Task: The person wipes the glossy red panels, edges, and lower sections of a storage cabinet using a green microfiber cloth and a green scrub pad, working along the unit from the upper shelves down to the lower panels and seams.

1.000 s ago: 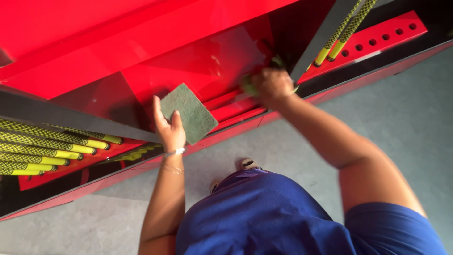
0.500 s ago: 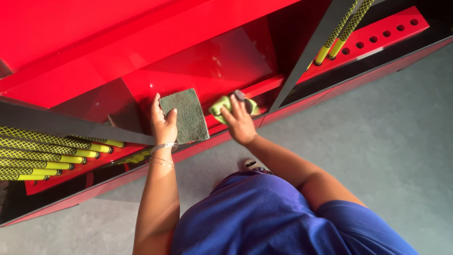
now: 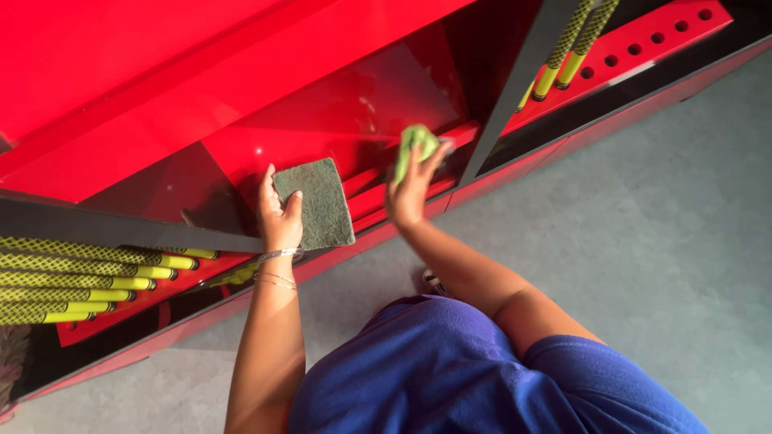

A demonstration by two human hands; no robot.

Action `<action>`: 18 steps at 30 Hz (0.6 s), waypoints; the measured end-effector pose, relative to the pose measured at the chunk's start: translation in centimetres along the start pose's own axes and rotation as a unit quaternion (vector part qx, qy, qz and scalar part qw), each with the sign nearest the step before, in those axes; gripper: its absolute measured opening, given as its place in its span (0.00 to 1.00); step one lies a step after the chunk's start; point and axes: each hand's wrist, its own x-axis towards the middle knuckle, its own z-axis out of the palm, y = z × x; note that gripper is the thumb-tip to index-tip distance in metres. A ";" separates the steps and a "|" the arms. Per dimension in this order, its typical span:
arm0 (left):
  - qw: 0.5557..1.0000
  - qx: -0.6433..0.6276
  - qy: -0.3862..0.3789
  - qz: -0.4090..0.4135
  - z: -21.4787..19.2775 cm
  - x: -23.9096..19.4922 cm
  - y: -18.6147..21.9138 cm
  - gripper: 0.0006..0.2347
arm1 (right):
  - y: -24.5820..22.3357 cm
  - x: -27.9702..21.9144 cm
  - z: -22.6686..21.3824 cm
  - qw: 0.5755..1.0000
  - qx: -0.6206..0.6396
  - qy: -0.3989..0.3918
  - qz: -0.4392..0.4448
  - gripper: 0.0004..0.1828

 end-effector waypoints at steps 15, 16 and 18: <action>0.999 -0.031 -0.003 0.022 0.5 -0.1 0.2 0.29 | 4.5 17.7 -11.7 0.602 -0.593 -0.348 -0.406 0.30; 0.999 -0.041 -0.005 0.024 0.6 -0.2 0.1 0.29 | 4.5 19.2 -11.3 0.600 -0.605 -0.324 -0.411 0.32; 0.999 -0.049 -0.010 0.009 0.6 -0.1 0.0 0.29 | 4.9 22.2 -9.3 0.630 -0.601 -0.290 -0.398 0.32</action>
